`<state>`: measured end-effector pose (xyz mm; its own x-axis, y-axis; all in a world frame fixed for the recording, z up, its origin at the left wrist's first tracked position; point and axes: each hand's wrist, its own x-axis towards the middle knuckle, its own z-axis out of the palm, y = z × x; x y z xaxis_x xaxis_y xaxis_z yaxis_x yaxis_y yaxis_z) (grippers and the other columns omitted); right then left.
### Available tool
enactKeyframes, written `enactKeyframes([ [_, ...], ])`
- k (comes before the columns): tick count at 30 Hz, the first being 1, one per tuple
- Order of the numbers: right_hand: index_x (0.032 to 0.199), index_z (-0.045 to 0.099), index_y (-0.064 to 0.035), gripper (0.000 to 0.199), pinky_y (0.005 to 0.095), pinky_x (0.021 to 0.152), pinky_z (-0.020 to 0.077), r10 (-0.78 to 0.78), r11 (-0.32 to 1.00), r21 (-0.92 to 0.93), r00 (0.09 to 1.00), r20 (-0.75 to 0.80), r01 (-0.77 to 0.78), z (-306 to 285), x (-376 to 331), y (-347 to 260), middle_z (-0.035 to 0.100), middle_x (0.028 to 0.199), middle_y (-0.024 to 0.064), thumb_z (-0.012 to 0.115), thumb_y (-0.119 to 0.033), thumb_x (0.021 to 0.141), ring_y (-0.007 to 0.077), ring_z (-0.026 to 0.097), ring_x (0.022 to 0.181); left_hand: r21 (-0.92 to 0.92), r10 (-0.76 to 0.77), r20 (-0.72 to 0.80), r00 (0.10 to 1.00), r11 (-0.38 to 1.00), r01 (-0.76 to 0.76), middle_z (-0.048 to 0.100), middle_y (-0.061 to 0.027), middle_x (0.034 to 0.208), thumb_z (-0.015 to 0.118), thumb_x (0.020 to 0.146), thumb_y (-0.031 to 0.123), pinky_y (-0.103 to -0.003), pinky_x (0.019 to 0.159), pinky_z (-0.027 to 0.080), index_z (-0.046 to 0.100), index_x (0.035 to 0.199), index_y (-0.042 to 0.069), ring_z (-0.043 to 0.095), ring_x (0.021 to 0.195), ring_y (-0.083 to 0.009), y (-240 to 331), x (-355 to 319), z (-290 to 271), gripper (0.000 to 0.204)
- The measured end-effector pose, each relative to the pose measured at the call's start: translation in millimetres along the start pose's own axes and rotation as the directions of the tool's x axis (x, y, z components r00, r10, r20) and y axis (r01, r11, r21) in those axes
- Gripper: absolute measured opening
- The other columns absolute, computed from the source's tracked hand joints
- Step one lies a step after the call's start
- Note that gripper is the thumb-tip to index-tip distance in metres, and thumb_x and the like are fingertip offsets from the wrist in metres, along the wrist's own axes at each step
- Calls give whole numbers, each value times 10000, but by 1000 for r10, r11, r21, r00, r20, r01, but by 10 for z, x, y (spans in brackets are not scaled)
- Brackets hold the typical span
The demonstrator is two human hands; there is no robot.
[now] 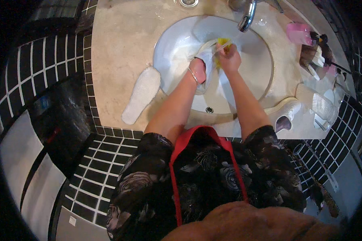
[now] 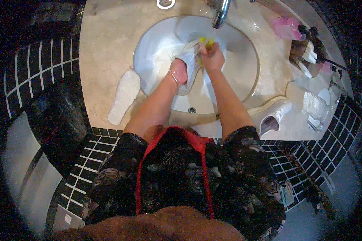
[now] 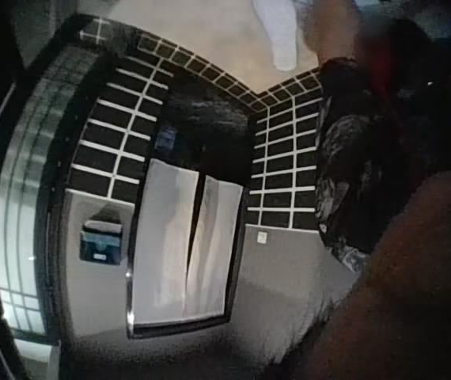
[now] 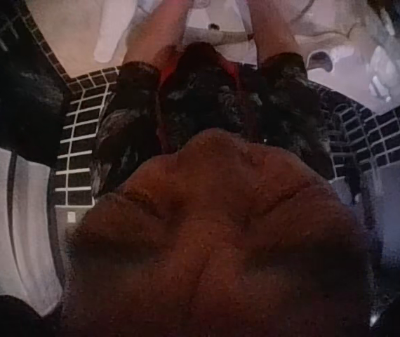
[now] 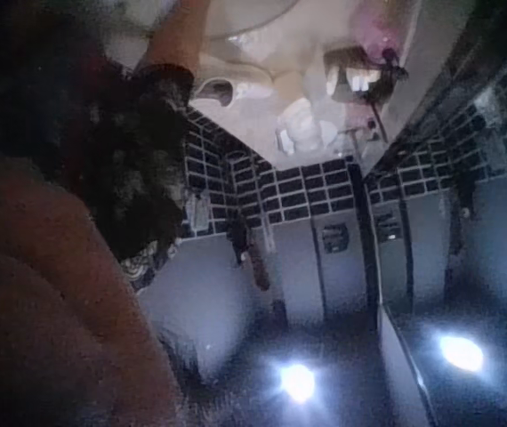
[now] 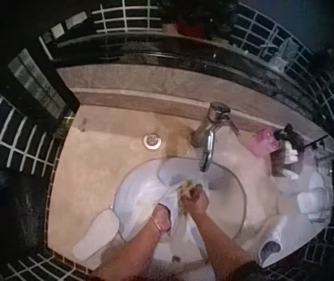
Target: The person scrubs a white sneaker with a yellow sponge under running water in a bathroom sink, then rinses it. The person repeats the process on the second sneaker, scrubbing the upper, laces, and sole before rinsing.
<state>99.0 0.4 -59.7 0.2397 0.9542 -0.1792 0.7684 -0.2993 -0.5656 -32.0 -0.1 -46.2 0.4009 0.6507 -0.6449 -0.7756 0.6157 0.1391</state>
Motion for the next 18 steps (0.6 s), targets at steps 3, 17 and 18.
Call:
enactKeyframes([
  [3,924,561,-26,532,474,698,522,111,979,138,961,255,-149,-34,-339,-50,679,830,222,684,-535,827,404,668,780,-66,-166,-20,986,984,164,659,-83,1167,478,1001,317,-406,936,502,586,1291,105,621,1010,-261,59,-15,-56,375],
  [17,1003,600,-20,506,437,711,519,85,956,254,969,234,-145,27,-180,21,678,884,220,702,-483,827,375,669,823,-51,-114,-83,990,993,110,640,-130,1178,477,990,356,-450,939,496,584,1250,58,616,1031,-302,-6,21,-157,410],
  [18,996,604,-19,507,436,717,520,30,961,266,983,179,-78,3,-182,0,680,876,216,706,-485,824,379,669,820,-56,-132,-123,984,990,126,633,-120,1206,474,993,354,-445,955,486,575,1272,65,608,1053,-291,5,23,-149,414],
])
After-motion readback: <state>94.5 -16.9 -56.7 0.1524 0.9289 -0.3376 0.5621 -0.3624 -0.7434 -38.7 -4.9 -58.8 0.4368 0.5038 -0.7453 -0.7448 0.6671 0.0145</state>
